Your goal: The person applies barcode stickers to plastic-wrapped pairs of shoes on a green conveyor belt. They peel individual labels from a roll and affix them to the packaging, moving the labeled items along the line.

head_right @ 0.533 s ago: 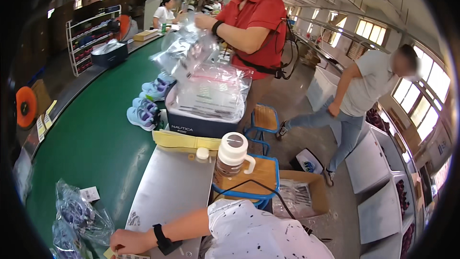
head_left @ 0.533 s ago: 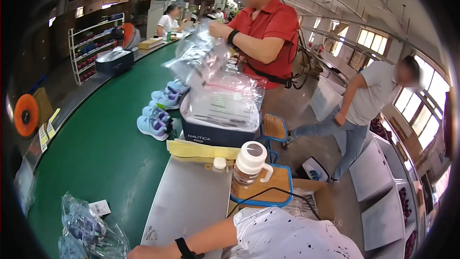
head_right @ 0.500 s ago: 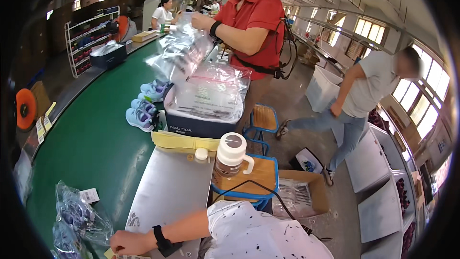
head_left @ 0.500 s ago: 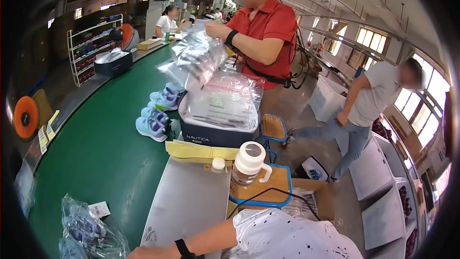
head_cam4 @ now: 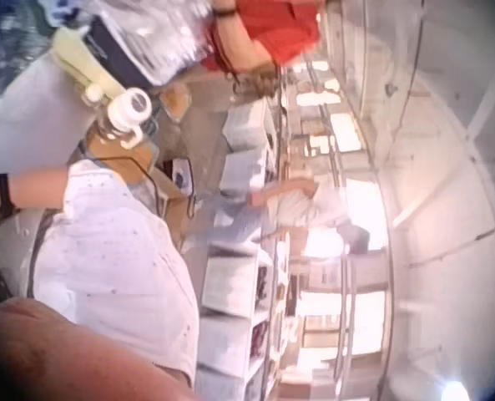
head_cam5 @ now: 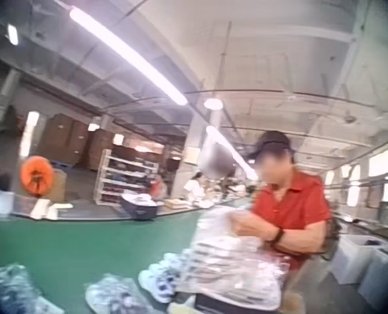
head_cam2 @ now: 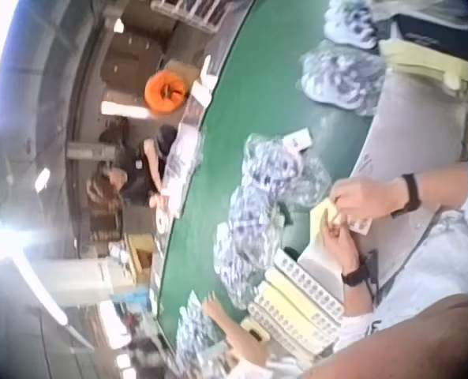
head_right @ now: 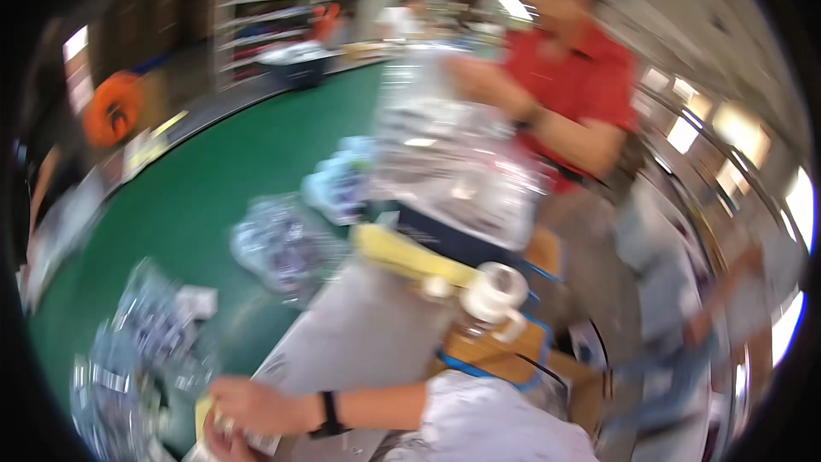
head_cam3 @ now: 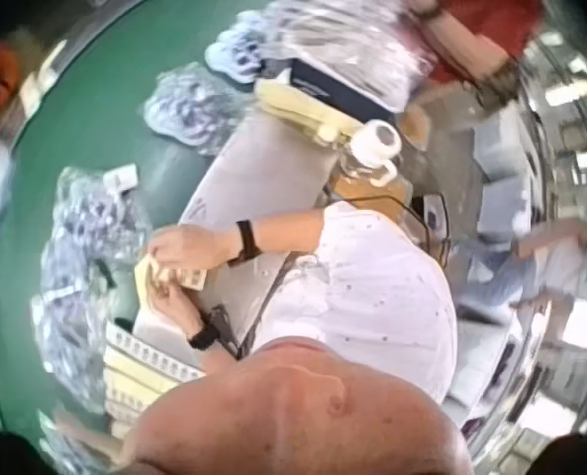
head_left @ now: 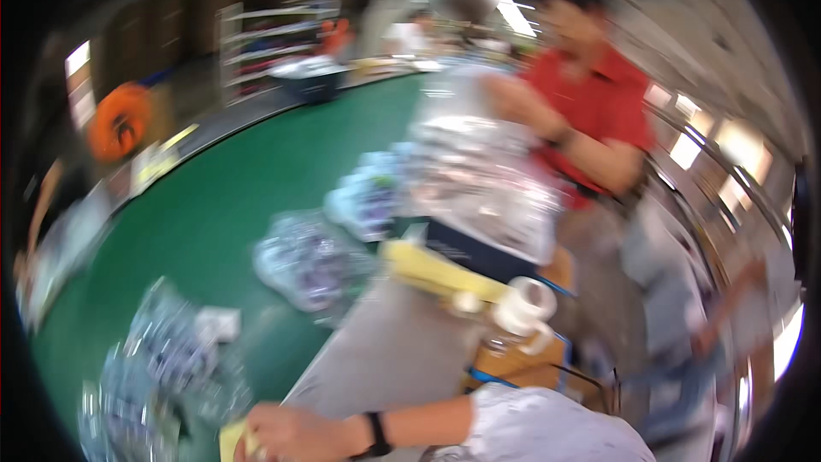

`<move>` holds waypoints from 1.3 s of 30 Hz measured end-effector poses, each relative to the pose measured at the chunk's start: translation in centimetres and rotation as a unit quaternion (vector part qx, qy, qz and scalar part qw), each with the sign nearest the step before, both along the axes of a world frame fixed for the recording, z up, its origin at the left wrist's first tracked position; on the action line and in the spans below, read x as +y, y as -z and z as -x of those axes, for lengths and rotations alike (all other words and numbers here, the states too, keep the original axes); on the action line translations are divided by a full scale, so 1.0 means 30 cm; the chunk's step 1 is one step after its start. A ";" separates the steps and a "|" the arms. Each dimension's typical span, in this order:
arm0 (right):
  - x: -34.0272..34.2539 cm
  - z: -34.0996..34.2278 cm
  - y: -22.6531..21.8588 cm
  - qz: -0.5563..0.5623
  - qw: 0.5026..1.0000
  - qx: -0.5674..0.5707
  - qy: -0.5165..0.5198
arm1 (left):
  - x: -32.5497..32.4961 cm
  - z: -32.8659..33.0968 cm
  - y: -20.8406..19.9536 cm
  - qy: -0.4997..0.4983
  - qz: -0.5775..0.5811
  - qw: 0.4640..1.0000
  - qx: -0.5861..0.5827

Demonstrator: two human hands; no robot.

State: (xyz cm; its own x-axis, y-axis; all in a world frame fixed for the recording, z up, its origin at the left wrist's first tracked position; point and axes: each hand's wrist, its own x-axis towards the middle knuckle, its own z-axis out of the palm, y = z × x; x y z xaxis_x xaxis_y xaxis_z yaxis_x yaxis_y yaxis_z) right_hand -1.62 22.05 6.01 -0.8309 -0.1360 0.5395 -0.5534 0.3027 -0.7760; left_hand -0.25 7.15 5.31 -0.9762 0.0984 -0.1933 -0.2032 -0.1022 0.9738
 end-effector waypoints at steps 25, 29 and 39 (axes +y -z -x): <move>0.119 1.043 0.066 0.061 0.952 -0.287 0.087 | -0.026 0.005 0.086 0.052 -0.125 0.990 -0.042; 0.195 0.931 0.119 0.242 0.914 -0.285 0.157 | -0.032 0.003 0.089 0.052 -0.128 0.989 -0.046; 0.229 0.888 0.074 0.280 0.881 -0.375 0.069 | -0.020 0.012 0.065 0.044 -0.119 0.991 -0.038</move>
State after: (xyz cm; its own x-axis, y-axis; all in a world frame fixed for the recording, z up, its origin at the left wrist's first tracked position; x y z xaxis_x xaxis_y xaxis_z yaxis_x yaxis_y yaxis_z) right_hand -28.25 28.92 3.77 -0.9700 0.1075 -0.2181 0.1908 -0.2198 -0.9567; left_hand -0.60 6.55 3.36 -0.9454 0.2344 -0.2263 -0.2926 -0.3054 0.9062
